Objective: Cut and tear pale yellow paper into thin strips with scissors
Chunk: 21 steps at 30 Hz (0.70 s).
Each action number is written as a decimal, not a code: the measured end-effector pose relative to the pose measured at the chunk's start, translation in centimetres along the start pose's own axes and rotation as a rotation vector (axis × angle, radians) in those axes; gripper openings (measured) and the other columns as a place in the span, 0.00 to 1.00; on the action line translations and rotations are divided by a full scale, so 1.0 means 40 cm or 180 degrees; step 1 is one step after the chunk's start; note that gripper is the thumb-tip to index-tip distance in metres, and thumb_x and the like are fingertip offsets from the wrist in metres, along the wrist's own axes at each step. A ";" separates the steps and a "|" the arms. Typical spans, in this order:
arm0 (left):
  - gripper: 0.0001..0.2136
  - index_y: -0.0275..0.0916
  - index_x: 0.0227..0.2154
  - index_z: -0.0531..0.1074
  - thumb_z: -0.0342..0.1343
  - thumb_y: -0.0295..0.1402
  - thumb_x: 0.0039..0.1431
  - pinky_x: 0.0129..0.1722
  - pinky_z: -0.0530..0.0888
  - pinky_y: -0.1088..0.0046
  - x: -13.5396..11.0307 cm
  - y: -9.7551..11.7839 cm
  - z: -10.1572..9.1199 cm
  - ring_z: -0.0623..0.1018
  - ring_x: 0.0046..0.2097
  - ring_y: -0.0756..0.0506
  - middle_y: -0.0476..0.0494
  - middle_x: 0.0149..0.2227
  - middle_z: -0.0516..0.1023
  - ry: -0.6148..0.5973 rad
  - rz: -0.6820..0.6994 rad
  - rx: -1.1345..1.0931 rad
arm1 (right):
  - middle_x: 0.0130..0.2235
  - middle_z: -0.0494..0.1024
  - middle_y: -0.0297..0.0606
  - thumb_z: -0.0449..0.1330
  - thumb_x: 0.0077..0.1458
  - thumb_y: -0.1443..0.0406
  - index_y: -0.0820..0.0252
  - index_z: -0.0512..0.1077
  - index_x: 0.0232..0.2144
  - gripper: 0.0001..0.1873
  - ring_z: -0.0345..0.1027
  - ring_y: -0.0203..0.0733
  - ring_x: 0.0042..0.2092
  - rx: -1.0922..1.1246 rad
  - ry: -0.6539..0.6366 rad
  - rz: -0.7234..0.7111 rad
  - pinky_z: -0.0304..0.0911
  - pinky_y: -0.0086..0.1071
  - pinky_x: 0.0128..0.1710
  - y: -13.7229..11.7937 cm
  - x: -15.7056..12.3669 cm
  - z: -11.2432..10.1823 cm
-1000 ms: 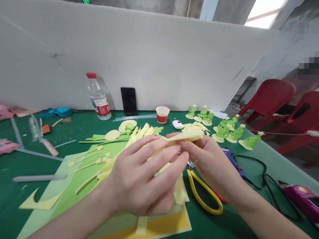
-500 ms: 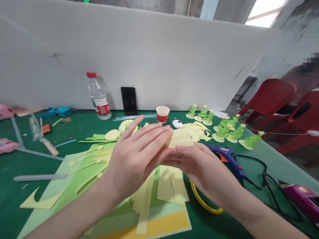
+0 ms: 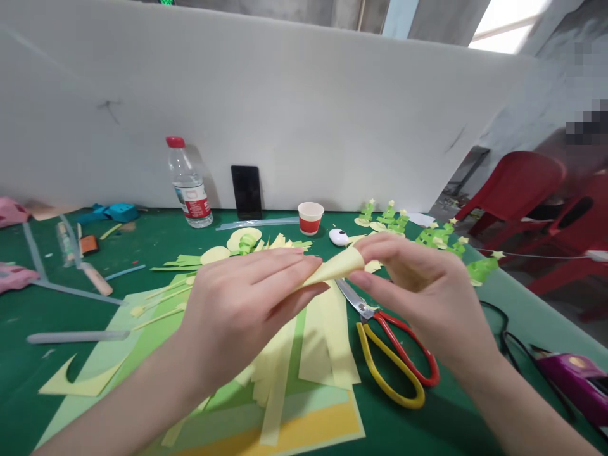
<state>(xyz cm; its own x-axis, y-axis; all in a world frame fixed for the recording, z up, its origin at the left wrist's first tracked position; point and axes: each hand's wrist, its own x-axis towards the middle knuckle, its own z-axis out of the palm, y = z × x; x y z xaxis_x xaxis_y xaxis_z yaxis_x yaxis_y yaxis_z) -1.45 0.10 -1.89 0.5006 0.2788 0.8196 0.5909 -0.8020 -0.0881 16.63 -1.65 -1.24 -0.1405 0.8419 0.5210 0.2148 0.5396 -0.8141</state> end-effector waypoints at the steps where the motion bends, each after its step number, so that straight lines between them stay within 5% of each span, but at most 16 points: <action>1: 0.05 0.38 0.31 0.71 0.51 0.32 0.57 0.32 0.76 0.72 0.002 0.001 -0.003 0.79 0.33 0.47 0.46 0.31 0.80 -0.0038 -0.0015 -0.0018 | 0.33 0.72 0.31 0.61 0.46 0.70 0.54 0.71 0.31 0.09 0.64 0.36 0.38 -0.0082 0.0086 -0.0147 0.61 0.31 0.40 0.001 0.002 -0.003; 4: 0.06 0.38 0.28 0.71 0.50 0.30 0.57 0.29 0.75 0.73 0.009 0.006 -0.008 0.79 0.31 0.47 0.46 0.29 0.80 -0.0239 -0.0052 -0.0139 | 0.39 0.69 0.33 0.61 0.45 0.71 0.53 0.68 0.38 0.16 0.62 0.38 0.41 -0.0242 -0.0082 -0.0479 0.60 0.34 0.43 0.006 0.005 -0.006; 11: 0.07 0.37 0.29 0.72 0.50 0.32 0.57 0.35 0.75 0.76 0.026 0.026 -0.020 0.78 0.33 0.50 0.48 0.30 0.80 -0.0405 -0.0197 -0.0572 | 0.28 0.73 0.33 0.59 0.48 0.71 0.56 0.71 0.26 0.05 0.65 0.38 0.32 -0.0670 -0.0324 -0.0977 0.59 0.40 0.41 0.000 0.007 -0.004; 18: 0.07 0.39 0.26 0.72 0.51 0.27 0.56 0.46 0.69 0.79 0.023 0.040 -0.031 0.76 0.27 0.55 0.56 0.26 0.79 -0.0371 -0.0459 -0.0820 | 0.26 0.74 0.33 0.59 0.48 0.71 0.59 0.71 0.24 0.04 0.66 0.36 0.30 -0.0614 -0.0410 -0.0659 0.62 0.32 0.30 -0.022 -0.007 0.001; 21: 0.08 0.39 0.22 0.72 0.52 0.28 0.54 0.31 0.73 0.83 0.027 0.041 -0.031 0.76 0.23 0.54 0.56 0.23 0.79 -0.0545 -0.0718 -0.1113 | 0.25 0.75 0.32 0.60 0.48 0.69 0.58 0.72 0.23 0.04 0.66 0.35 0.29 -0.0684 -0.0610 -0.0308 0.62 0.29 0.29 -0.026 -0.004 -0.008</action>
<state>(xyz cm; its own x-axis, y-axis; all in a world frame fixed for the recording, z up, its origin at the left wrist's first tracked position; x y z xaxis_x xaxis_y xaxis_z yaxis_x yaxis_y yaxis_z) -0.72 -1.56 -0.44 0.4987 0.5269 0.6882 0.4625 -0.8333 0.3029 16.74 -2.34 -0.39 -0.3456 0.7819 0.5189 0.3883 0.6226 -0.6794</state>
